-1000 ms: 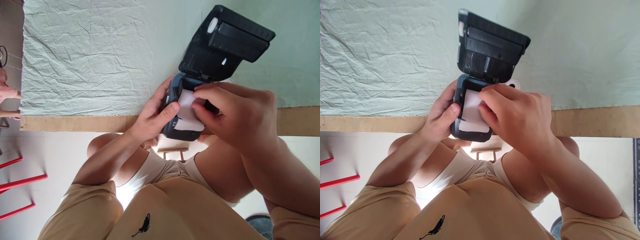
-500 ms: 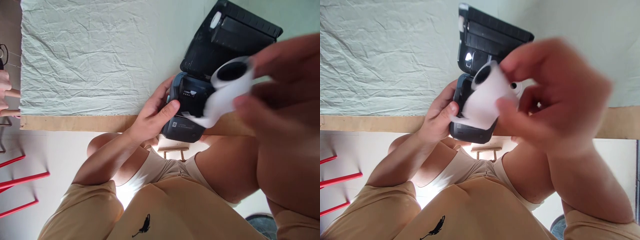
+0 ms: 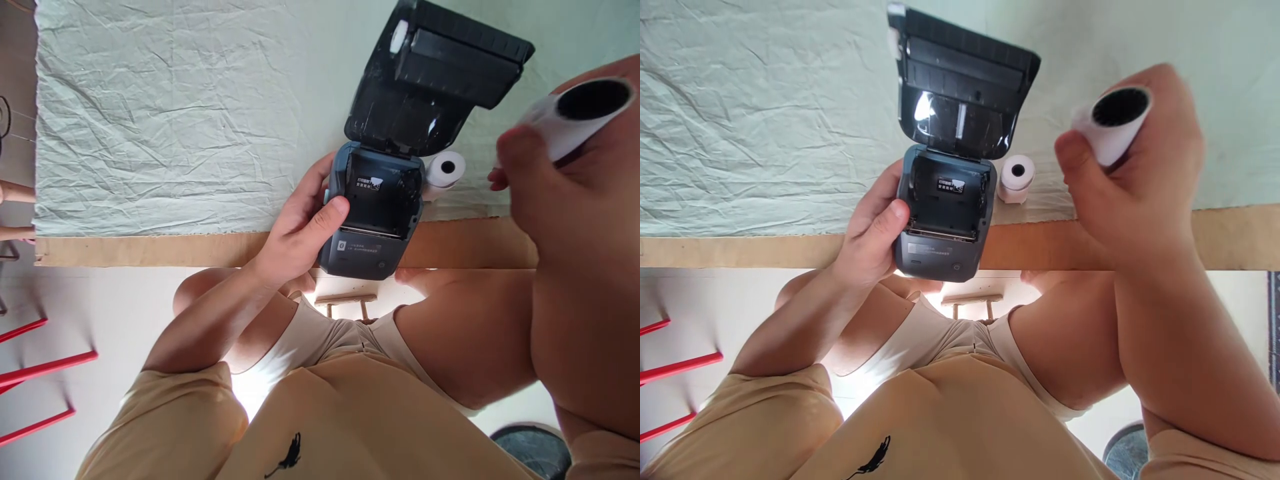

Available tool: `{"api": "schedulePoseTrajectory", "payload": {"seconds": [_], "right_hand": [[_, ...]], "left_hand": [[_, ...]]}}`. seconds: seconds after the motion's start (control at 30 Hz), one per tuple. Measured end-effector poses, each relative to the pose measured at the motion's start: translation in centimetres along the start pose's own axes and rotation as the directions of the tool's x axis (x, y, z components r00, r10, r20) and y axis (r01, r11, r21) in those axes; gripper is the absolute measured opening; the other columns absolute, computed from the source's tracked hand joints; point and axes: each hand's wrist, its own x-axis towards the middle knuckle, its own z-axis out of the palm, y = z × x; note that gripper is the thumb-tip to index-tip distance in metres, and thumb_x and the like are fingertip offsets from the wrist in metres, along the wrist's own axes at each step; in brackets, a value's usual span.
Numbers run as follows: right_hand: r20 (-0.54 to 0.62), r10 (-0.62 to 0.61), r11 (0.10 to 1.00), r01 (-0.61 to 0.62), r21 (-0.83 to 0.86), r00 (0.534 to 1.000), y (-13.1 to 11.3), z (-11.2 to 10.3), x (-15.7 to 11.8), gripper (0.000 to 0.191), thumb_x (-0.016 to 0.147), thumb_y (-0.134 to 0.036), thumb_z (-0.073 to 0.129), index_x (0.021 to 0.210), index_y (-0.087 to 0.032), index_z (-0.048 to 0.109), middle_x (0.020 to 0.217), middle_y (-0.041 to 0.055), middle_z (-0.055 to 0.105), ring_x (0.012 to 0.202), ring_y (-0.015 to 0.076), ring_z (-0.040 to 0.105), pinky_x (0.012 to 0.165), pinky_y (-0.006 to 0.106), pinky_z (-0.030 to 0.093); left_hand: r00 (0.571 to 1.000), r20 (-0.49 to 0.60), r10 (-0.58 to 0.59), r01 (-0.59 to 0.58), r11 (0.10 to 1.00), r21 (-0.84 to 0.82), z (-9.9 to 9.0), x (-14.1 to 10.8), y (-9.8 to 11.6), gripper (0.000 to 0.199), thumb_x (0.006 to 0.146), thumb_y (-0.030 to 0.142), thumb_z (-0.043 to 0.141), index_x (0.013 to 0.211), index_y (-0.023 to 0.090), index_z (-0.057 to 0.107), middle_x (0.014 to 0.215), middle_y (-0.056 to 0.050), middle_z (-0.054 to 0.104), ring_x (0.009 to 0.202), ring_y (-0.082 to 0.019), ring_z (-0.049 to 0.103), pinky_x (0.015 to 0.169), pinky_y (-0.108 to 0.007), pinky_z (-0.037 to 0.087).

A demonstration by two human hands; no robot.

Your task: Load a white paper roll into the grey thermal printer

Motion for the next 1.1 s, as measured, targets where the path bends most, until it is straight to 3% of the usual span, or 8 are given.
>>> {"api": "schedulePoseTrajectory", "payload": {"seconds": [0.1,0.3,0.4,0.53,0.63,0.73,0.9,1.1], "right_hand": [[0.123,-0.050,0.998,0.044,0.045,0.991,0.7,0.2,0.2,0.076,0.101,-0.096,0.092,0.127,-0.025,0.085,0.123,0.0098,0.092,0.121,0.0326,0.090,0.090,0.046,0.067],[0.293,0.027,0.998,-0.042,0.046,0.956,1.4,0.2,1.1,0.069,0.097,-0.082,0.104,0.142,-0.034,0.080,0.118,0.0045,0.094,0.097,0.0239,0.085,0.084,0.045,0.064],[0.403,0.038,0.999,-0.039,-0.006,0.915,1.2,-0.7,1.3,0.077,0.098,-0.075,0.108,0.157,-0.036,0.077,0.129,0.0074,0.097,0.104,0.0271,0.089,0.090,0.047,0.067],[0.139,-0.203,0.979,0.199,0.044,0.969,0.0,-2.2,0.7,0.085,0.094,-0.083,0.105,0.157,-0.031,0.083,0.147,0.0137,0.093,0.134,0.0421,0.092,0.102,0.058,0.072],[-0.060,-0.265,0.958,0.270,0.092,0.962,-2.6,-3.0,-0.5,0.055,0.113,-0.073,0.082,0.146,-0.029,0.084,0.133,0.0073,0.093,0.105,0.0316,0.093,0.083,0.049,0.070],[0.138,-0.315,0.945,0.297,0.135,0.939,-5.5,-3.1,-1.7,0.042,0.122,-0.056,0.075,0.156,-0.031,0.078,0.148,0.0053,0.092,0.079,0.0152,0.081,0.078,0.042,0.071],[0.327,-0.357,0.934,0.330,0.137,0.875,-7.0,-2.0,-2.2,0.047,0.123,-0.039,0.067,0.169,-0.029,0.065,0.144,0.0098,0.090,0.110,0.0285,0.089,0.074,0.038,0.067],[0.380,-0.376,0.924,0.309,0.227,0.845,-6.4,-2.3,-2.2,0.056,0.114,-0.028,0.067,0.170,-0.032,0.063,0.144,0.0090,0.088,0.123,0.0336,0.088,0.100,0.052,0.076]], "left_hand": [[0.999,0.032,0.015,-0.015,1.000,0.023,-0.1,0.1,-0.1,0.068,0.104,0.083,0.099,0.149,0.034,0.087,0.154,-0.006,0.092,0.185,-0.045,0.068,0.148,-0.059,0.067],[0.999,0.030,0.033,-0.033,0.999,0.002,-0.1,0.2,-0.3,0.073,0.103,0.088,0.097,0.151,0.033,0.088,0.159,-0.008,0.090,0.184,-0.046,0.069,0.151,-0.059,0.063],[0.999,0.028,0.019,-0.019,1.000,0.005,-0.1,0.1,-0.3,0.076,0.100,0.088,0.100,0.150,0.031,0.087,0.161,-0.011,0.089,0.186,-0.049,0.066,0.151,-0.061,0.062],[0.992,0.099,0.082,-0.086,0.996,0.038,-1.1,0.4,-1.0,0.074,0.106,0.083,0.096,0.160,0.033,0.084,0.164,-0.009,0.088,0.186,-0.047,0.065,0.150,-0.062,0.065],[0.962,0.239,0.136,-0.160,0.984,0.084,-3.0,1.9,-2.2,0.078,0.110,0.088,0.088,0.168,0.035,0.079,0.162,-0.008,0.089,0.181,-0.047,0.072,0.143,-0.065,0.071],[0.918,0.368,0.150,-0.209,0.970,0.127,-5.1,3.8,-3.5,0.078,0.117,0.089,0.076,0.175,0.038,0.074,0.163,-0.008,0.090,0.169,-0.045,0.082,0.136,-0.065,0.076],[0.896,0.396,0.202,-0.283,0.947,0.155,-6.3,5.0,-4.5,0.075,0.122,0.089,0.066,0.178,0.039,0.074,0.165,-0.008,0.090,0.167,-0.043,0.085,0.138,-0.064,0.076],[0.890,0.405,0.210,-0.282,0.951,0.127,-5.9,4.6,-4.5,0.070,0.123,0.086,0.067,0.178,0.043,0.074,0.162,-0.005,0.090,0.159,-0.040,0.089,0.132,-0.062,0.079]]}}
